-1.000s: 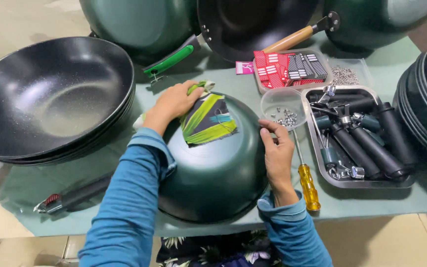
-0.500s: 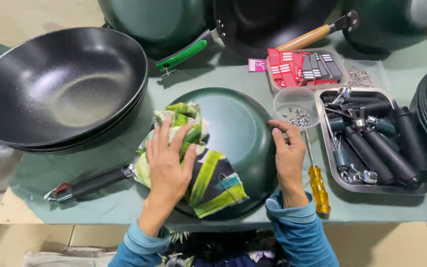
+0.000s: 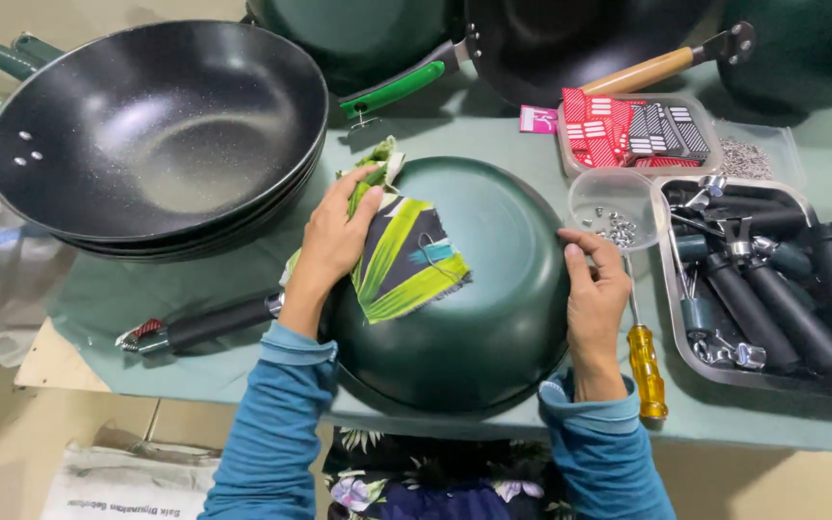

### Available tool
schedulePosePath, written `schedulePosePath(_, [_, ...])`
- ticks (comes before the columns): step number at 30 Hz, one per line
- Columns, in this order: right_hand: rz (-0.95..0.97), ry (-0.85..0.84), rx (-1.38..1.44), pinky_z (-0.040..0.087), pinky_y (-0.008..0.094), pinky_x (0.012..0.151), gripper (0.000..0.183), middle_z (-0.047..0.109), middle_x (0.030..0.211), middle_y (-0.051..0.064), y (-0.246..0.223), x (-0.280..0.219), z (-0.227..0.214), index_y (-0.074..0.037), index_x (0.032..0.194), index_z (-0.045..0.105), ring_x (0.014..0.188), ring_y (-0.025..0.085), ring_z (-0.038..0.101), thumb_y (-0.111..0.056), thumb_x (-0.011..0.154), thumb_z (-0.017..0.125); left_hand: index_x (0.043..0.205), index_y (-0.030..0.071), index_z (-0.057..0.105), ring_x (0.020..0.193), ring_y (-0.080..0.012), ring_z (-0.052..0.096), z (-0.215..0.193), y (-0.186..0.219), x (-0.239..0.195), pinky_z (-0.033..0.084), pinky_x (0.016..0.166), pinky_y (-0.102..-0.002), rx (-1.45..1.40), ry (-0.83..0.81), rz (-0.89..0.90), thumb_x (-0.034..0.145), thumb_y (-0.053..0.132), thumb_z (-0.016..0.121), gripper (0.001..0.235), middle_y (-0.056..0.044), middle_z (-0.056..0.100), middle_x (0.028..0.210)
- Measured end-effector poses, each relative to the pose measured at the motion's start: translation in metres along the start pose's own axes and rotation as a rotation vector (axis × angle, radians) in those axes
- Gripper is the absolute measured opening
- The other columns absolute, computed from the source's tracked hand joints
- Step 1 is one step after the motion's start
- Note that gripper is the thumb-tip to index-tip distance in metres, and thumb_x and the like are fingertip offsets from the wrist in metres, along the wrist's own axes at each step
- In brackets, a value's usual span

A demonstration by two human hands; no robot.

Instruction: Assembling handles onto woks and cleaning the surfaces with a cloth

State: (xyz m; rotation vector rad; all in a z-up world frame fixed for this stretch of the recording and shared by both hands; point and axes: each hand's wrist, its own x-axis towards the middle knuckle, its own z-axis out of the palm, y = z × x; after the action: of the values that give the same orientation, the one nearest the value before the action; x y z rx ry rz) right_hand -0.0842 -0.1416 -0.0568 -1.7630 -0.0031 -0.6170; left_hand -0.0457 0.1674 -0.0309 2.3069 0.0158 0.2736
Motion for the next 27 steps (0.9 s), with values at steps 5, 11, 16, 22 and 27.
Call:
schedulePosePath(5, [-0.020, -0.005, -0.013, 0.044, 0.026, 0.088, 0.020, 0.066, 0.112, 0.007, 0.000, -0.002, -0.001, -0.014, 0.114, 0.077, 0.103, 0.014, 0.056, -0.008, 0.101, 0.063, 0.145, 0.020, 0.054, 0.131, -0.0472, 0.053, -0.002, 0.027, -0.059, 0.039, 0.109, -0.060, -0.061, 0.161, 0.027, 0.105, 0.045, 0.043, 0.048, -0.023, 0.056, 0.140])
schedulePosePath(11, [-0.029, -0.012, -0.017, 0.043, 0.026, 0.090, 0.020, 0.063, 0.113, 0.005, -0.001, 0.000, -0.001, -0.015, 0.116, 0.076, 0.107, 0.013, 0.056, -0.010, 0.103, 0.062, 0.148, 0.026, 0.050, 0.148, -0.0434, 0.033, 0.045, 0.064, -0.135, 0.022, 0.118, -0.061, 0.234, 0.440, 0.259, 0.107, 0.045, 0.037, 0.047, -0.017, 0.035, 0.162])
schedulePosePath(16, [-0.091, -0.098, -0.047, 0.043, 0.033, 0.102, 0.022, 0.062, 0.120, 0.012, -0.005, -0.001, -0.007, 0.001, 0.117, 0.069, 0.113, 0.022, 0.057, -0.001, 0.101, 0.055, 0.146, 0.026, 0.057, 0.151, -0.0464, 0.026, 0.058, 0.091, -0.158, 0.011, 0.122, -0.067, 0.387, 0.288, 0.509, 0.090, 0.038, 0.070, 0.058, -0.018, 0.034, 0.161])
schedulePosePath(22, [-0.086, -0.026, -0.044, 0.048, 0.028, 0.092, 0.019, 0.065, 0.114, 0.006, 0.022, 0.003, -0.003, -0.015, 0.118, 0.076, 0.110, 0.015, 0.061, -0.010, 0.105, 0.064, 0.135, 0.034, 0.059, 0.130, -0.0459, 0.057, 0.085, 0.111, -0.101, 0.037, 0.106, -0.071, 0.465, 0.343, 0.610, 0.094, 0.050, 0.053, 0.044, -0.015, 0.060, 0.138])
schedulePosePath(27, [-0.063, 0.009, 0.009, 0.053, 0.032, 0.086, 0.018, 0.066, 0.111, 0.011, 0.039, 0.003, -0.004, -0.009, 0.121, 0.072, 0.099, 0.016, 0.064, -0.006, 0.107, 0.063, 0.136, 0.035, 0.056, 0.134, -0.0485, 0.052, 0.097, 0.117, -0.054, 0.033, 0.107, -0.074, 0.456, 0.111, 0.526, 0.093, 0.053, 0.057, 0.047, -0.015, 0.056, 0.141])
